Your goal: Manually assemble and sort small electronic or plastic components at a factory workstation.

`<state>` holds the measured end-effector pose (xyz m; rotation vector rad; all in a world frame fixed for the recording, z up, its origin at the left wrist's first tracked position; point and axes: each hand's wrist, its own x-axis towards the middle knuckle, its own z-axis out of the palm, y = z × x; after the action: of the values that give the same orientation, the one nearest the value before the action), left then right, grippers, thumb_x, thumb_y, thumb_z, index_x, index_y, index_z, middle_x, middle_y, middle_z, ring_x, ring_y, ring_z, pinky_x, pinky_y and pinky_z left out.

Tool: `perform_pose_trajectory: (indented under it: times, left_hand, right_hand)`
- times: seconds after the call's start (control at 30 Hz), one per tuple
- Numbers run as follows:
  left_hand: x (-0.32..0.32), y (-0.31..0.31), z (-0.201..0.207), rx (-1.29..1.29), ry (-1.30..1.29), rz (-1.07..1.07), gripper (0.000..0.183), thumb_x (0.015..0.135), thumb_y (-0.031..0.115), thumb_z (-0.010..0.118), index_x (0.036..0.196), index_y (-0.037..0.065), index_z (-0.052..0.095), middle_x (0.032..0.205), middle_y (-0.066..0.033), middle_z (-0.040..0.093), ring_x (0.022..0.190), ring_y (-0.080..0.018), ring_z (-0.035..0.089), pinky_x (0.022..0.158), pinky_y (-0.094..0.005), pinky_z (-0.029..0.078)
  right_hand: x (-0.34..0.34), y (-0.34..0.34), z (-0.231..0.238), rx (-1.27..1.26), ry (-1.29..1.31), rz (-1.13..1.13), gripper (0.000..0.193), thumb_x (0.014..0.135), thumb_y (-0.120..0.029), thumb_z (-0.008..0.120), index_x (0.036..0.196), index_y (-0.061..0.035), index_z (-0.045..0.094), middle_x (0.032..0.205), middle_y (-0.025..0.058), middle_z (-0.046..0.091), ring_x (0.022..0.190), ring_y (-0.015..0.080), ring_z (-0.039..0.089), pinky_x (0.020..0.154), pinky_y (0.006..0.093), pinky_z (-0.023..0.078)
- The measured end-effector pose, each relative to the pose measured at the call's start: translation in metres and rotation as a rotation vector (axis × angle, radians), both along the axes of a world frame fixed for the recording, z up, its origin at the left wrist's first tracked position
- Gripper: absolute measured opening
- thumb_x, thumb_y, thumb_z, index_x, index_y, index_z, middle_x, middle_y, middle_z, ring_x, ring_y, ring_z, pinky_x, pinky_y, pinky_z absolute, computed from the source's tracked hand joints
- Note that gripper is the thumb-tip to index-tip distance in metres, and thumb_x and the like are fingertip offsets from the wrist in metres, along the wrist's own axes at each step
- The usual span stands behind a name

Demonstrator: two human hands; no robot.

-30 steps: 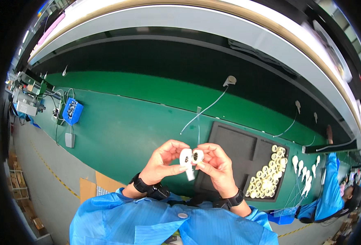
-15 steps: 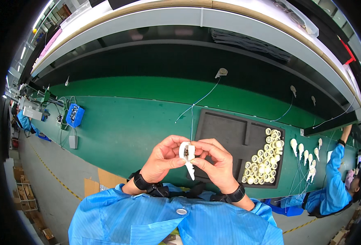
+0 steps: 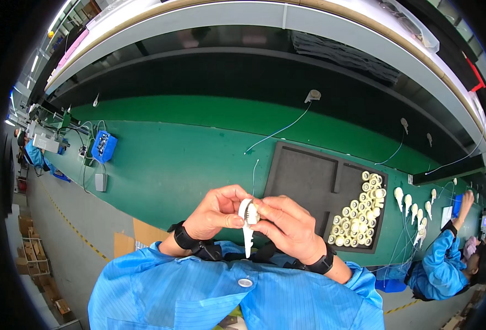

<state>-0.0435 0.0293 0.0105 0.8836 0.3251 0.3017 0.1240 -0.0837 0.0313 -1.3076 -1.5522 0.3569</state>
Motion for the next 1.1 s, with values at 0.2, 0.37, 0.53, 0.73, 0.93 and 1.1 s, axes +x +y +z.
perform_pose_trajectory:
  times: [0.2,0.37,0.53,0.73,0.93,1.1]
  left_hand:
    - [-0.002,0.001,-0.001,-0.050,0.035,-0.087,0.038,0.077,0.011,0.075,0.108,0.002,0.056,0.101,-0.0073,0.063,0.094,-0.0153,0.061,0.085,-0.0305,0.048]
    - [0.006,-0.004,-0.004,-0.106,0.008,0.048,0.038,0.086,0.016,0.066,0.117,0.001,0.051,0.104,-0.0090,0.062,0.097,-0.0165,0.060,0.087,-0.0309,0.048]
    - [0.019,0.012,-0.007,-0.265,-0.123,0.052,0.043,0.095,0.030,0.049,0.125,-0.001,0.045,0.114,-0.0168,0.056,0.094,-0.0220,0.060,0.081,-0.0329,0.050]
    - [0.016,0.082,-0.043,-0.533,-0.184,0.401,0.036,0.095,0.025,0.049,0.119,-0.002,0.048,0.115,-0.0215,0.055,0.081,-0.0196,0.056,0.071,-0.0300,0.049]
    - [0.000,0.247,-0.149,-0.621,0.081,0.663,0.034,0.096,0.021,0.040,0.119,-0.004,0.045,0.113,-0.0255,0.055,0.077,-0.0241,0.060,0.066,-0.0331,0.052]
    - [0.014,0.395,-0.243,-0.396,0.245,0.553,0.033,0.092,0.016,0.040,0.115,-0.007,0.044,0.099,-0.0242,0.059,0.074,-0.0269,0.061,0.055,-0.0371,0.054]
  right_hand:
    - [-0.007,-0.002,-0.005,-0.009,-0.057,0.033,0.036,0.069,-0.003,0.076,0.103,0.0017,0.066,0.093,0.0128,0.063,0.075,0.0234,0.065,0.064,0.0295,0.054]
    - [0.000,0.006,-0.008,-0.112,0.075,-0.039,0.047,0.070,-0.011,0.078,0.112,0.0000,0.062,0.112,0.0152,0.059,0.096,0.0252,0.062,0.078,0.0324,0.052]
    - [-0.020,0.017,-0.038,-0.405,0.777,0.189,0.063,0.093,-0.024,0.057,0.142,0.0006,0.025,0.119,0.0102,0.053,0.105,0.0189,0.056,0.090,0.0324,0.045]
    - [-0.026,0.008,-0.069,-0.738,0.899,0.389,0.030,0.096,-0.013,0.049,0.124,-0.0013,0.053,0.076,0.0028,0.061,0.064,0.0070,0.057,0.062,0.0216,0.047]
    - [-0.012,-0.012,-0.086,-0.845,0.778,0.452,0.033,0.093,-0.010,0.056,0.125,-0.0054,0.056,0.100,0.0065,0.068,0.091,0.0119,0.064,0.084,0.0266,0.050]
    - [-0.017,-0.015,-0.088,-0.880,0.576,0.198,0.035,0.091,-0.014,0.059,0.125,-0.0046,0.056,0.104,0.0086,0.067,0.097,0.0141,0.062,0.087,0.0290,0.049]
